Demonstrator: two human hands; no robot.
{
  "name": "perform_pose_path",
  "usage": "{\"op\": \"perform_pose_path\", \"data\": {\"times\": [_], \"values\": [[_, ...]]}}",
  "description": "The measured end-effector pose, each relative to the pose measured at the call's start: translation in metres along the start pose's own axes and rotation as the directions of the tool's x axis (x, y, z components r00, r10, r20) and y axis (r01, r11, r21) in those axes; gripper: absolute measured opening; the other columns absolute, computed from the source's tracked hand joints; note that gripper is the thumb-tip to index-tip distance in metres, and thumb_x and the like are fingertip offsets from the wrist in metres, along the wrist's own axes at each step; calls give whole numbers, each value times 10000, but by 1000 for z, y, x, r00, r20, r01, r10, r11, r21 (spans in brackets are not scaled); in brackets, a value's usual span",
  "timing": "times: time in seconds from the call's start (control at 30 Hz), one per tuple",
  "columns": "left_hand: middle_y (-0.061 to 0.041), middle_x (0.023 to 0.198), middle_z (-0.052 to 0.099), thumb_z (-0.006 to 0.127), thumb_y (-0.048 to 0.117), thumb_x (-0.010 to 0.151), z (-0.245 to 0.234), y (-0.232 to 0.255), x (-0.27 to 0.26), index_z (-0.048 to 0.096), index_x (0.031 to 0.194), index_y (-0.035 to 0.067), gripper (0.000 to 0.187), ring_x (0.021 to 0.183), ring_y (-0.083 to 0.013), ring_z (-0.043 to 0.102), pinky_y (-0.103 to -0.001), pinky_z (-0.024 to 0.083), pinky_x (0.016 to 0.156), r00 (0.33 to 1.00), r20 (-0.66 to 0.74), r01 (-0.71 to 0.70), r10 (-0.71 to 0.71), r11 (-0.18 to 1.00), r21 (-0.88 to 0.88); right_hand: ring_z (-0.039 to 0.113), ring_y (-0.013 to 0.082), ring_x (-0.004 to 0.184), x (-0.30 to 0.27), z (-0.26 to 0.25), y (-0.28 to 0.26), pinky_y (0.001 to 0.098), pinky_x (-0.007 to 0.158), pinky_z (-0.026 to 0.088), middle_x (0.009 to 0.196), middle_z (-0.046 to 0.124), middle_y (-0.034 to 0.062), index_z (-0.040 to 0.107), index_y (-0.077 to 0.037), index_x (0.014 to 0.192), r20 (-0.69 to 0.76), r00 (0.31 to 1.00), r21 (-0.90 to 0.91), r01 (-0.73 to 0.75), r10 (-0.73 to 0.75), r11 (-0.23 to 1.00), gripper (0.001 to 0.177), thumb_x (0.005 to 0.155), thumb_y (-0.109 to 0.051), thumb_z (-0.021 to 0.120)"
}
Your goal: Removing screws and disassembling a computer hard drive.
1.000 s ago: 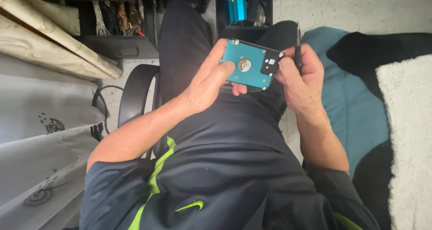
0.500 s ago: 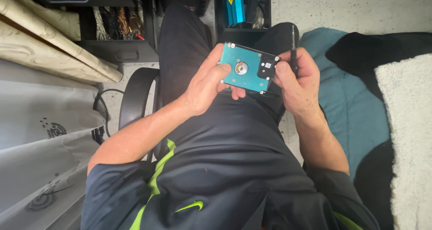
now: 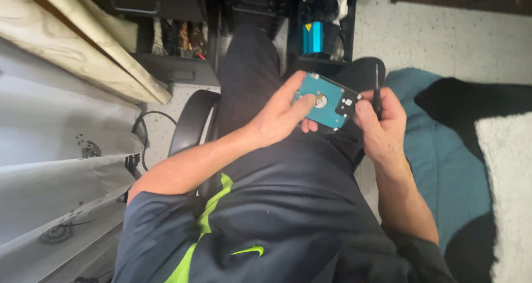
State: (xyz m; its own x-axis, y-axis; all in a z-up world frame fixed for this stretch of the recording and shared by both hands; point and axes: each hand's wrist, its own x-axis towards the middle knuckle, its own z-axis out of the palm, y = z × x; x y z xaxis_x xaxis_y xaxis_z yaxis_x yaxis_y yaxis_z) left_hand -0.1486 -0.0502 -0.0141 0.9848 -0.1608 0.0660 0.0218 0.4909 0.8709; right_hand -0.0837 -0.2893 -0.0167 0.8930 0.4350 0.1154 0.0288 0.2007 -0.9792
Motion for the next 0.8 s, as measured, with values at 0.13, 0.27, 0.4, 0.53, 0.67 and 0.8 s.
{"op": "perform_pose_path", "data": {"times": [0.13, 0.27, 0.4, 0.53, 0.67, 0.8], "values": [[-61, 1028, 660, 535, 134, 1058, 2, 4, 0, 507, 1264, 26, 234, 712, -102, 650, -244, 547, 606, 999, -51, -13, 17, 996, 92, 467, 30, 716, -1, -5, 4, 199, 630, 380, 854, 556, -35, 585, -24, 1121, -30, 999, -195, 9, -15, 981, 95, 1055, -55, 646], [-46, 1026, 676, 555, 142, 1038, 3, 6, 1, 542, 1246, 31, 236, 709, -84, 649, -234, 543, 593, 997, -74, 19, -14, 997, 71, 490, 19, 741, -5, -3, -1, 188, 655, 403, 868, 581, -43, 589, -22, 1120, -53, 999, -268, -4, -10, 963, 106, 1047, -60, 656], [-61, 977, 690, 541, 131, 1038, -1, 3, 1, 550, 1210, 33, 198, 677, -109, 660, -239, 524, 569, 997, -50, 56, -55, 998, 8, 507, 13, 766, -10, -1, -5, 182, 682, 418, 882, 599, -50, 606, -24, 1094, -65, 998, -329, 3, -26, 944, 95, 1044, -70, 672], [-79, 956, 691, 523, 103, 1041, -4, 1, 2, 544, 1186, 26, 165, 677, -135, 665, -258, 526, 576, 997, -16, 70, -71, 996, -55, 503, -1, 792, -13, -4, -6, 175, 704, 417, 901, 595, -65, 612, -27, 1087, -67, 997, -386, 9, -38, 923, 95, 1040, -75, 678], [-98, 971, 684, 455, 101, 1042, -6, -1, 1, 513, 1208, 24, 192, 713, -167, 672, -287, 540, 629, 997, 14, 72, -71, 994, -80, 492, -7, 798, -14, -6, -4, 171, 716, 410, 916, 598, -67, 610, -27, 1095, -23, 998, -349, 42, -53, 936, 95, 1045, -67, 680], [-109, 983, 667, 391, 122, 1033, -9, -4, 2, 495, 1258, 22, 267, 743, -177, 669, -299, 548, 670, 998, 29, 50, -48, 994, -95, 505, -5, 814, -11, -6, -3, 171, 729, 421, 931, 605, -65, 610, -26, 1103, -19, 999, -347, 41, -50, 937, 95, 1052, -69, 677]]}}
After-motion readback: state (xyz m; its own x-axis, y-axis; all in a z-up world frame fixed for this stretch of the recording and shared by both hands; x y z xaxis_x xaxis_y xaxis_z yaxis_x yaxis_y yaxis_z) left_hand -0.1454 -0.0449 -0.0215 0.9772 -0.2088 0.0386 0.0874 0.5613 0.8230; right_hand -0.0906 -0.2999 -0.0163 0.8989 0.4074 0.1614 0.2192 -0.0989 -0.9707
